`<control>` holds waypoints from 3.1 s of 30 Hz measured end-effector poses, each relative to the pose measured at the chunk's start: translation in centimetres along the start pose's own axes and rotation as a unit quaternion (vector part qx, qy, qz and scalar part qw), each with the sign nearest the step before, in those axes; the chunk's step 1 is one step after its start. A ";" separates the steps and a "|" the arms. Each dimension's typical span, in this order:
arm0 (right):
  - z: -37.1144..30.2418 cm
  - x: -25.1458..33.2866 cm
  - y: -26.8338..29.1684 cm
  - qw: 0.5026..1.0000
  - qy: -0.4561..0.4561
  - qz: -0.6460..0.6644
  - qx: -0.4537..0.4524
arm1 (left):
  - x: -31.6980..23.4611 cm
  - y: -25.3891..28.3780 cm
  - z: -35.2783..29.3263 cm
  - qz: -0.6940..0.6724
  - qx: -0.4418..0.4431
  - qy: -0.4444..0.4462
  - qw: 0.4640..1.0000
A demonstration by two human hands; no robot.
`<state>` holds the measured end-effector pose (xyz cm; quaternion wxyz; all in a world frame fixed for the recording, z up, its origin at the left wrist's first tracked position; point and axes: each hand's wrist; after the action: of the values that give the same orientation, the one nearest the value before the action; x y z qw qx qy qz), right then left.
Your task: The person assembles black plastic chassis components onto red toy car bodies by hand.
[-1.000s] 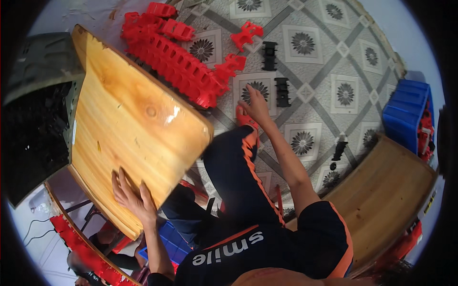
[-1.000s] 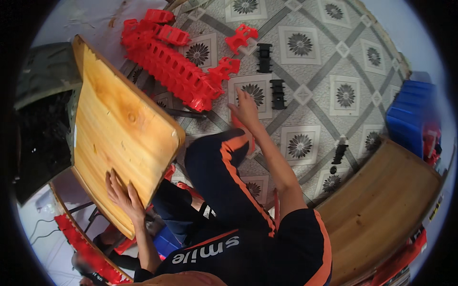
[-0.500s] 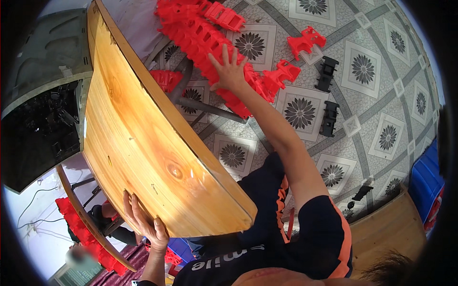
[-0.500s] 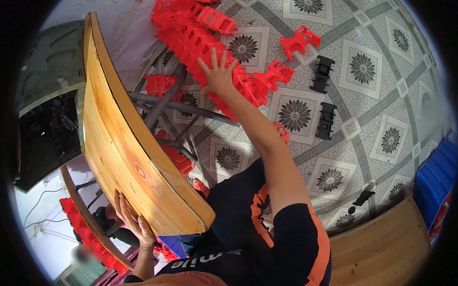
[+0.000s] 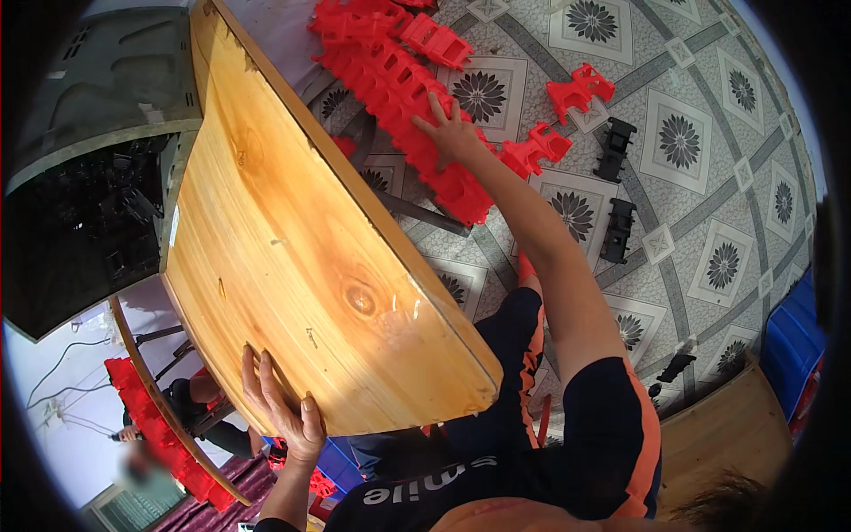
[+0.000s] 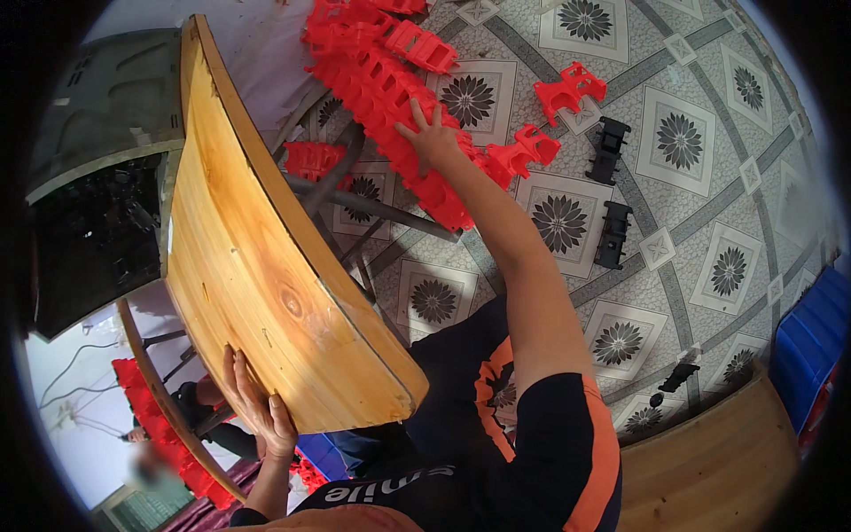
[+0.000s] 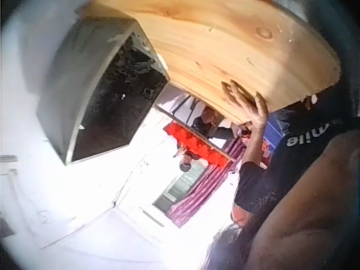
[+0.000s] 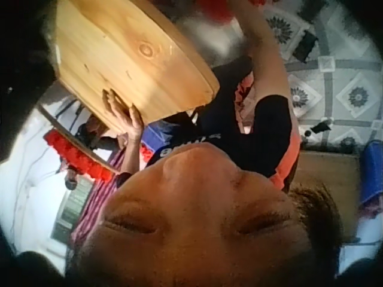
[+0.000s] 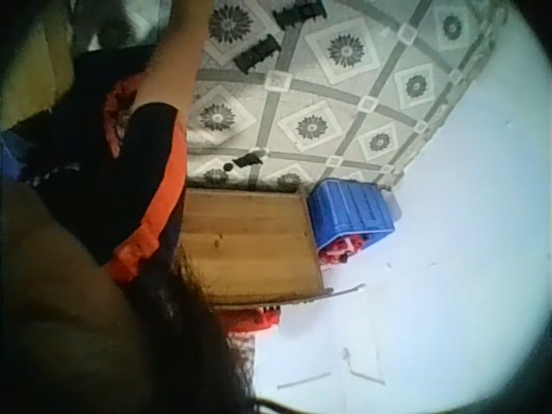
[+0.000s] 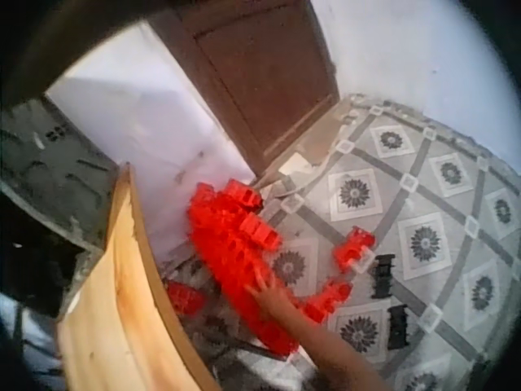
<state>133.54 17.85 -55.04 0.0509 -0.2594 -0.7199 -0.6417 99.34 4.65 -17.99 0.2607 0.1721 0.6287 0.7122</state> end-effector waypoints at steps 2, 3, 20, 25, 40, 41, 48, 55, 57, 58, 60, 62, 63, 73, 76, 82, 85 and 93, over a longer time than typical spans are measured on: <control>0.3 -0.3 -0.6 1.000 -0.003 0.001 -0.009 | 0.3 -0.3 0.0 -0.032 -0.011 0.001 0.999; 0.1 -0.3 -0.4 1.000 -0.003 0.009 -0.011 | 0.3 -0.1 -0.2 -0.025 -0.009 0.003 1.000; -2.6 -0.2 -0.6 0.988 0.052 0.079 -0.124 | 0.7 0.1 -0.5 0.012 -0.007 -0.008 1.000; -3.5 0.2 -0.8 0.978 0.067 0.077 -0.180 | 0.6 0.3 -0.3 0.018 -0.002 -0.010 1.000; -10.6 1.5 4.6 0.983 0.068 0.022 -0.170 | 0.4 0.5 -0.5 0.030 -0.013 -0.016 0.999; -11.3 1.2 5.7 0.983 0.069 0.011 -0.171 | 0.3 0.5 -0.5 0.033 -0.015 -0.017 0.999; -19.3 -2.9 21.9 0.938 -0.013 -0.121 -0.323 | 0.2 0.8 -0.9 0.022 -0.076 -0.047 0.996; -31.1 3.6 40.2 0.819 0.015 -0.201 -0.537 | 0.9 0.1 -2.4 -0.063 -0.163 -0.043 0.984; -33.4 8.6 43.0 0.836 0.058 -0.181 -0.515 | 0.6 0.7 -3.4 -0.171 -0.230 -0.070 0.955; -34.2 11.5 43.8 0.856 0.089 -0.154 -0.486 | -0.8 1.2 -4.4 -0.220 -0.258 -0.087 0.937; -35.5 16.4 45.2 0.877 0.120 -0.154 -0.438 | -4.0 2.7 -6.6 -0.251 -0.326 -0.205 0.888; -35.7 20.6 46.7 0.940 0.117 -0.166 -0.273 | -7.3 5.7 -8.2 -0.264 -0.362 -0.270 0.853; -35.2 23.5 47.3 0.954 0.133 -0.165 -0.214 | -9.2 5.1 -9.1 -0.311 -0.322 -0.192 0.873; -22.0 52.3 38.4 0.773 -0.063 -0.467 0.424 | -0.5 9.0 -10.9 -0.379 -0.599 -0.048 0.704; -19.1 62.0 34.1 0.738 0.096 -0.560 0.365 | 4.3 8.8 -12.3 -0.441 -0.602 0.150 0.649; -7.9 63.2 30.6 0.872 0.075 -0.326 0.357 | 9.3 10.1 -9.8 -0.755 -0.475 0.206 0.403; -11.9 66.2 30.2 0.940 0.262 -0.213 -0.052 | 15.3 5.7 -8.3 -0.722 -0.492 0.282 0.395; -19.2 37.3 28.9 0.884 0.174 0.235 -0.365 | 20.1 5.1 -4.7 -0.434 -0.322 0.494 0.681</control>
<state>109.15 12.28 -10.67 0.2264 -0.3060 -0.3320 -0.8631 79.67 12.35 -15.35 0.2317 -0.5918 0.4020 0.6591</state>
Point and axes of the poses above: each hand's wrist, its own z-axis towards the middle knuckle, its own y-axis out of the back of the hand, x = y × z, and after that the axes turned 5 degrees about -x, right-handed
